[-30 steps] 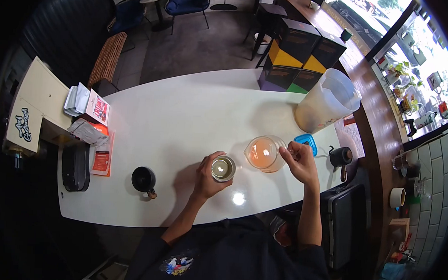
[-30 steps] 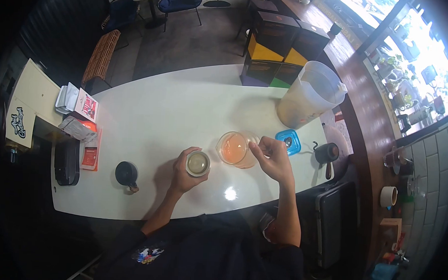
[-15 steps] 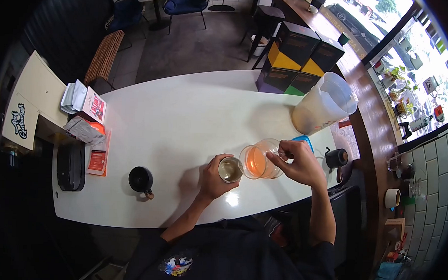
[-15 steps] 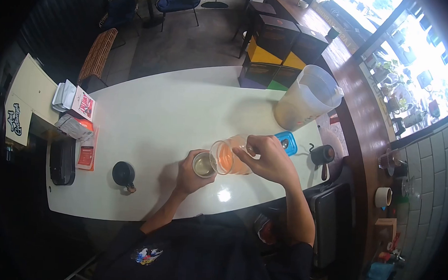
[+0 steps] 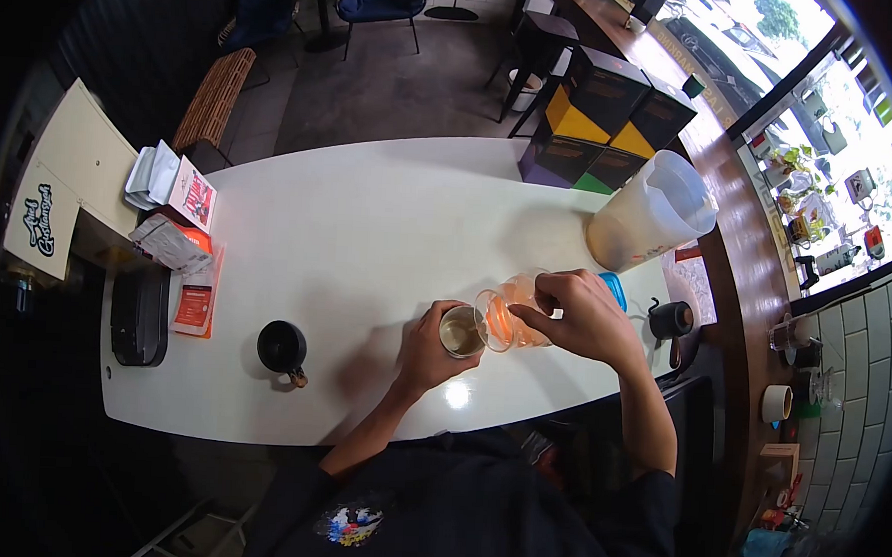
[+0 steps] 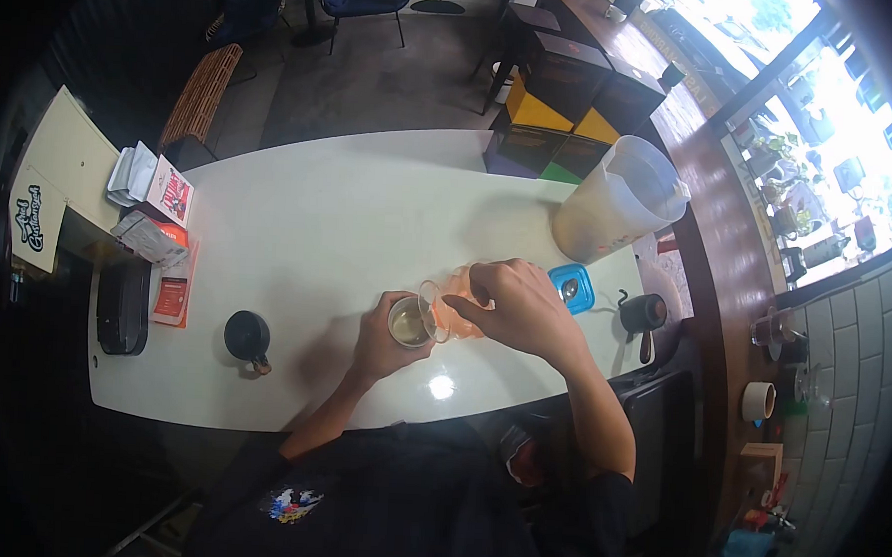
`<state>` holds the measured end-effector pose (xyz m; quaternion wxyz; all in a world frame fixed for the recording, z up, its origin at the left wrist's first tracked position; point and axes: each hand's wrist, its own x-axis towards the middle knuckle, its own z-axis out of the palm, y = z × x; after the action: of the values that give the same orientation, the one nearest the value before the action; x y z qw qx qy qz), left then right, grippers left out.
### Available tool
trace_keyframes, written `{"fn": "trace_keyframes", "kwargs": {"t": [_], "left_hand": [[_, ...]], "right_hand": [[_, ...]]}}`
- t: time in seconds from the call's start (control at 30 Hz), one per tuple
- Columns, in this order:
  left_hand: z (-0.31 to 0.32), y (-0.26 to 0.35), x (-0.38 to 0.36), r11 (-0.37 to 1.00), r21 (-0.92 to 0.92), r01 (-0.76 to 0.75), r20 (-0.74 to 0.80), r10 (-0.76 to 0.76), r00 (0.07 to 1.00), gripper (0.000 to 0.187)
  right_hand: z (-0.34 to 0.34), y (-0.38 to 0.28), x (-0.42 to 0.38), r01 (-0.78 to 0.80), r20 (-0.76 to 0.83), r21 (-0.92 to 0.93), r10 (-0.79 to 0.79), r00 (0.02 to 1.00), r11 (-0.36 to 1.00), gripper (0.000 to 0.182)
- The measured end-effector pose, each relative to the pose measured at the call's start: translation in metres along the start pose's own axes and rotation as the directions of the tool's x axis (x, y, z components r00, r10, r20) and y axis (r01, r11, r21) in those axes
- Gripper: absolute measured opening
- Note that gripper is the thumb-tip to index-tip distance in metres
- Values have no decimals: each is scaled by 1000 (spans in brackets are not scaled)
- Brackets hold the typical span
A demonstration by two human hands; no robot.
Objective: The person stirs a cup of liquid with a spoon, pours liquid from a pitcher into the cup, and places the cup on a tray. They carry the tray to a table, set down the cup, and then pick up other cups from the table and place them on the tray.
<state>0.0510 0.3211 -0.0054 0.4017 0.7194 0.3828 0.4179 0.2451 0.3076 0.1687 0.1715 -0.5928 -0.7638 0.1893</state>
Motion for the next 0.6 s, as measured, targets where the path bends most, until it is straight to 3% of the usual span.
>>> {"fn": "trace_keyframes", "kwargs": {"t": [0.6], "left_hand": [[0, 1, 0, 999, 15, 30, 15, -30, 999, 62]], "right_hand": [[-5, -8, 7, 89, 66, -118, -81, 994, 989, 34]]}}
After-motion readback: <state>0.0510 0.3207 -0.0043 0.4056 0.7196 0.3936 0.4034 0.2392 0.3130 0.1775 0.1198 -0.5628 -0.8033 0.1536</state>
